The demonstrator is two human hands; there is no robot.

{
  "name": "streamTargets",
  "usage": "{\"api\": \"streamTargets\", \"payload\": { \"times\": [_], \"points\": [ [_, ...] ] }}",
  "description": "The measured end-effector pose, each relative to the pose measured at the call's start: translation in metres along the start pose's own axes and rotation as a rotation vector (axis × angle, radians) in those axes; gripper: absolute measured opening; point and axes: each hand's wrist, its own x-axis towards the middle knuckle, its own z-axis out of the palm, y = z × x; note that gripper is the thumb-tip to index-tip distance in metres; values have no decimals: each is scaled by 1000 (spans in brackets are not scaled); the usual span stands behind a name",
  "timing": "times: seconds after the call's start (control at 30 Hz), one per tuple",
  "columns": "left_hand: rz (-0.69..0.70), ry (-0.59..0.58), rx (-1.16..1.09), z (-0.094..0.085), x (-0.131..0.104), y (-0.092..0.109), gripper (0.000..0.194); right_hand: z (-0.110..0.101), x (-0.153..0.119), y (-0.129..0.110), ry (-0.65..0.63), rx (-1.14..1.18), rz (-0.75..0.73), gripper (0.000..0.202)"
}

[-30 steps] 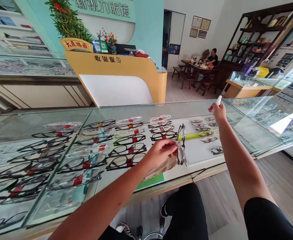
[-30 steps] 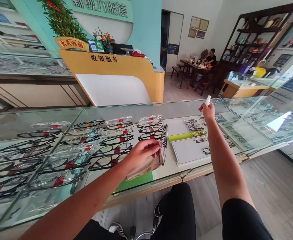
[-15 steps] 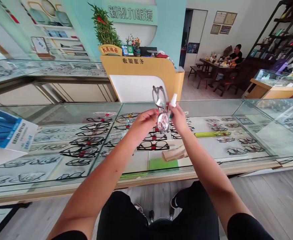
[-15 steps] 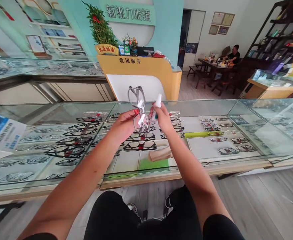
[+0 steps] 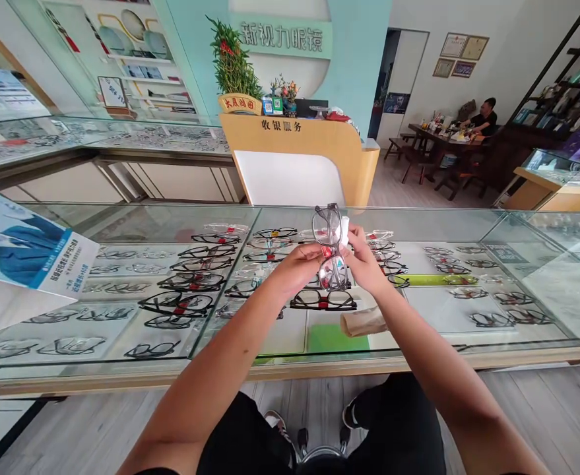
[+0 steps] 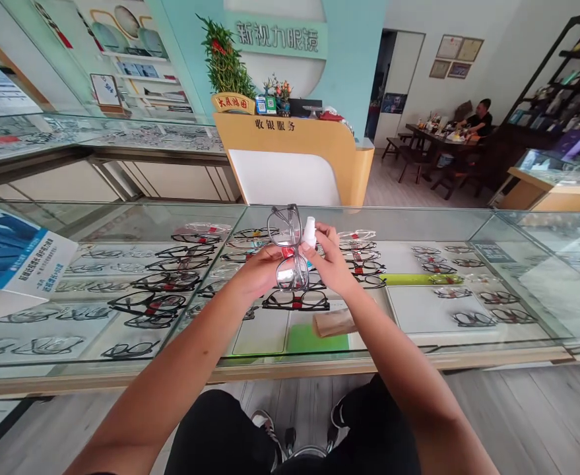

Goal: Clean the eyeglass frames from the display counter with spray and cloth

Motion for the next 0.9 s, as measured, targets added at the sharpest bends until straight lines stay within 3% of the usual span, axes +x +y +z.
{"api": "streamTargets", "payload": {
  "times": [0.23, 0.43, 0.57, 0.7, 0.8, 0.9],
  "points": [
    [-66, -24, -67, -3, -3, -8, 58, 1, 0, -10, -160, 108, 21, 68],
    [55, 70, 27, -3, 3, -19, 56, -16, 1, -23, 127, 185, 87, 57],
    [174, 129, 238, -3, 5, -12, 45, -28, 2, -31, -17, 287, 101, 53],
    [201, 132, 292, -3, 6, -9, 44, -25, 2, -27, -85, 397, 174, 50],
    [178, 125, 261, -6, 7, -12, 43, -23, 2, -22, -110, 545, 269, 50],
    [112, 105, 89, -11, 9, -12, 41, -29, 3, -19, -139, 679, 344, 48]
  ]
}}
